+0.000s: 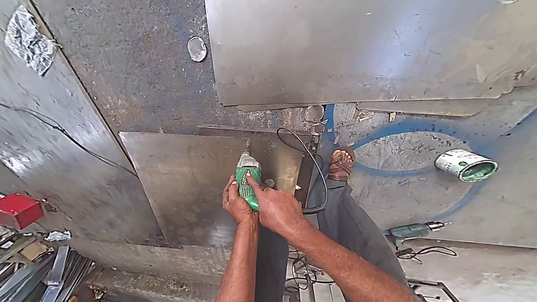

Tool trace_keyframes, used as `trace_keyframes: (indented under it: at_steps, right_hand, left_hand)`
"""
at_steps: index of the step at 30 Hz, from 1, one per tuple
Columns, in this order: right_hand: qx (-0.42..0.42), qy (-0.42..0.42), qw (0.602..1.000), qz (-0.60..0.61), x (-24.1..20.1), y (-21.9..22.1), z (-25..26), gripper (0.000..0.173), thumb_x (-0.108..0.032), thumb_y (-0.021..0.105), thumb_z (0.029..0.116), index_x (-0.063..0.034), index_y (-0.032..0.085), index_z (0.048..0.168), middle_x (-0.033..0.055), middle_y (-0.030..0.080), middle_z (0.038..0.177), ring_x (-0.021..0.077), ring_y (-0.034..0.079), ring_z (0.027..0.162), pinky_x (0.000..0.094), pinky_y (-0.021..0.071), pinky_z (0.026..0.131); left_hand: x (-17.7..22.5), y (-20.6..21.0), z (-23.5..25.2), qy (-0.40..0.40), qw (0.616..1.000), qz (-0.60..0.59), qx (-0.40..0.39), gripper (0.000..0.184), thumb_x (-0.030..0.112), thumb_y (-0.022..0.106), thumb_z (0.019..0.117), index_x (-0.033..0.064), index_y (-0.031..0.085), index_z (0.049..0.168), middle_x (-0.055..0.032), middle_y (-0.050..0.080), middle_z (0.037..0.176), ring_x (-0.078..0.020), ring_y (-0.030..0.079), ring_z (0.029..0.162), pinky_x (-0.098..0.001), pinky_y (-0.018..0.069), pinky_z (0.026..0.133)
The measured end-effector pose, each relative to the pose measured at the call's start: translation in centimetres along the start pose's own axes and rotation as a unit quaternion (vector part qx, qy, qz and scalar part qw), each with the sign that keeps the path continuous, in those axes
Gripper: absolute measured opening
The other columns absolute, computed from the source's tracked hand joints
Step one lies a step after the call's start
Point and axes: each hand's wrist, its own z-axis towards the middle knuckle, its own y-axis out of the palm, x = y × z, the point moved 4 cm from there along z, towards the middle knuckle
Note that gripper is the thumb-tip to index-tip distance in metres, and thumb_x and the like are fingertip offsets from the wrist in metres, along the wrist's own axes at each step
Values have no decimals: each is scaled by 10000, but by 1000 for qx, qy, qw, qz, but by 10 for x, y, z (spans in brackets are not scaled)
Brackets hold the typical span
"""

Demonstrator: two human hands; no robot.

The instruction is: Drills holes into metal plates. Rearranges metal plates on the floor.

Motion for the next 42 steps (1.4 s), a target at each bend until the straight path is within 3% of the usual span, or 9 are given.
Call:
trace_keyframes:
  at_steps: [6, 12, 24, 29, 33, 42]
  right_hand:
    - [0, -7, 1000, -9, 3, 4, -1, 1005, -165, 635, 874, -405, 53, 1657, 193, 690, 1058, 401, 698, 820, 575, 555, 645]
    - [11, -10, 1000, -9, 6, 8, -1, 987, -159, 615, 876, -409, 63, 1656, 172, 690, 984, 382, 694, 782, 558, 547, 622]
    - [6, -6, 1000, -4, 2, 4, -1, 1000, -159, 622, 872, -399, 53, 1658, 176, 692, 969, 388, 696, 794, 561, 549, 633]
    - [1, 3, 1000, 1, -1, 1, -1, 1031, -170, 643, 858, -421, 38, 1654, 205, 672, 1043, 397, 693, 815, 566, 552, 636]
    - [7, 3, 1000, -6, -1, 0, -1, 1010, -175, 635, 862, -415, 57, 1655, 172, 689, 951, 389, 695, 797, 564, 547, 630]
    - [1, 5, 1000, -6, -7, -4, 1, 1057, -181, 659, 837, -401, 31, 1658, 168, 697, 964, 393, 699, 826, 575, 550, 646]
  left_hand:
    - [-8, -4, -2, -1, 1000, -7, 3, 308, 84, 479, 1030, -70, 639, 1244, -207, 707, 1162, -262, 710, 1010, -412, 598, 855]
    - [-9, -4, -4, 1, 1000, -13, 2, 306, 80, 483, 1032, -72, 639, 1247, -212, 703, 1185, -274, 711, 1025, -417, 595, 871]
    - [-4, -2, -1, 5, 1000, 0, 1, 291, 69, 490, 1028, -71, 648, 1227, -208, 711, 1148, -259, 713, 999, -405, 601, 842]
    - [-1, -2, 1, 1, 1000, 5, 0, 293, 70, 492, 1025, -74, 653, 1223, -208, 711, 1157, -263, 712, 1006, -410, 597, 855]
    - [-3, -2, 2, 0, 1000, 1, -1, 294, 70, 491, 1027, -74, 647, 1230, -213, 709, 1157, -268, 712, 1005, -415, 600, 852]
    - [3, 0, 6, -4, 1000, -11, -3, 280, 57, 500, 1015, -83, 653, 1203, -218, 707, 1144, -275, 711, 998, -420, 601, 842]
